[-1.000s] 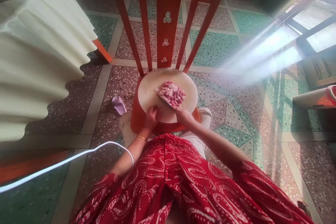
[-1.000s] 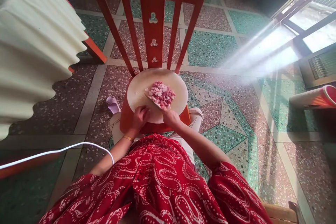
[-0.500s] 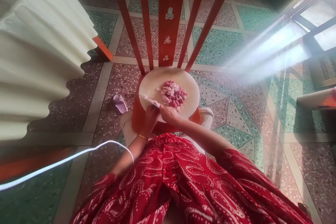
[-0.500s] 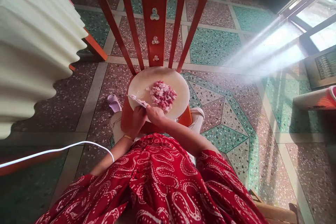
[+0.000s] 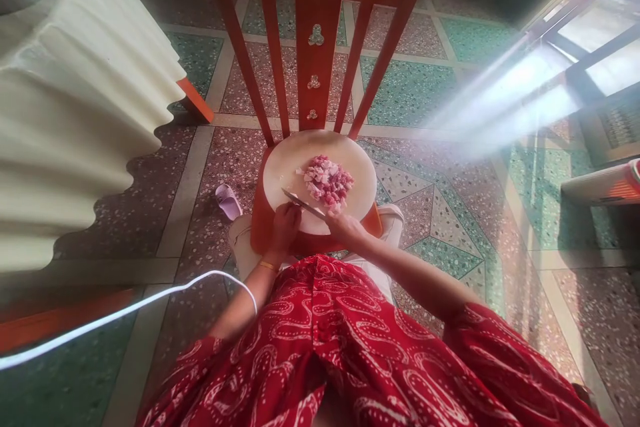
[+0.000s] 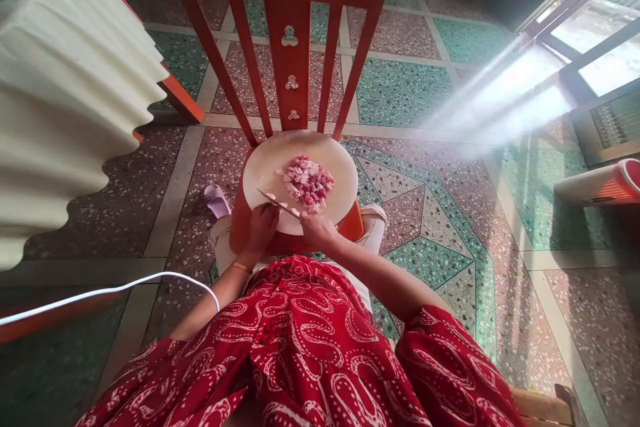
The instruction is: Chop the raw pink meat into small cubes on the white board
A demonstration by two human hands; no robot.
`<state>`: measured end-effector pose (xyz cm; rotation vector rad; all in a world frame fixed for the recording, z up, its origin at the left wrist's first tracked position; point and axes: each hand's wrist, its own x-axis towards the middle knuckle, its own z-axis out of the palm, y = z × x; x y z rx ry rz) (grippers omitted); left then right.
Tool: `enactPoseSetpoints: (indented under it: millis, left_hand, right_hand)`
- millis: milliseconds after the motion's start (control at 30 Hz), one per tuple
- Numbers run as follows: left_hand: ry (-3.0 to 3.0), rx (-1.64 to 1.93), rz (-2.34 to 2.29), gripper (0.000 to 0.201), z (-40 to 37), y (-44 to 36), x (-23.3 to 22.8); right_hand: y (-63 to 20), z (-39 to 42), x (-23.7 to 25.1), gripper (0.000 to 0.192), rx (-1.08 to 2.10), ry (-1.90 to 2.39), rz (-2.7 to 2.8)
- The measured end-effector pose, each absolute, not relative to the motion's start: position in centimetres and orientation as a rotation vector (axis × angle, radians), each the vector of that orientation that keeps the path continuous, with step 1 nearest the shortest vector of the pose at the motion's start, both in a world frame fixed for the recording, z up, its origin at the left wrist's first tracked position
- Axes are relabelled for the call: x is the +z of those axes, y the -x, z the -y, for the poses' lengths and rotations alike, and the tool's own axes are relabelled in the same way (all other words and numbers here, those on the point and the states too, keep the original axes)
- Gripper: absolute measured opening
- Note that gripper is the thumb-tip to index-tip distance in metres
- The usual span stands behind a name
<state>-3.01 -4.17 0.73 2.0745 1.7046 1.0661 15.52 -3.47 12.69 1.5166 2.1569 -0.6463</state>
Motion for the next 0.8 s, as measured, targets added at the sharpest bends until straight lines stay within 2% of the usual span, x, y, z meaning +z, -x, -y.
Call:
enactPoseSetpoints:
  millis: [100, 367, 567, 800]
  left_hand:
    - [-2.082, 1.022, -1.686, 0.019, 3.9, 3.3, 0.8]
    - [-2.185, 0.971, -1.635, 0.018, 3.0, 3.7, 0.5]
    - [-2.096, 1.054, -1.670, 0.018, 3.2, 3.0, 0.4]
    - [-2.116, 1.045, -1.582, 0.016, 2.6, 1.3, 0.8]
  right_hand:
    - [-14.2, 3.3, 12.2, 0.031, -0.600, -1.516, -2.204]
    - [-8.5, -0.1, 11.7, 0.039, -0.654, -1.478, -2.300]
    - [-13.9, 0.6, 12.1, 0.053, -0.634, -1.526, -2.258]
    - [-16.6, 2.5, 12.8, 0.048, -0.566, -1.618, -2.211]
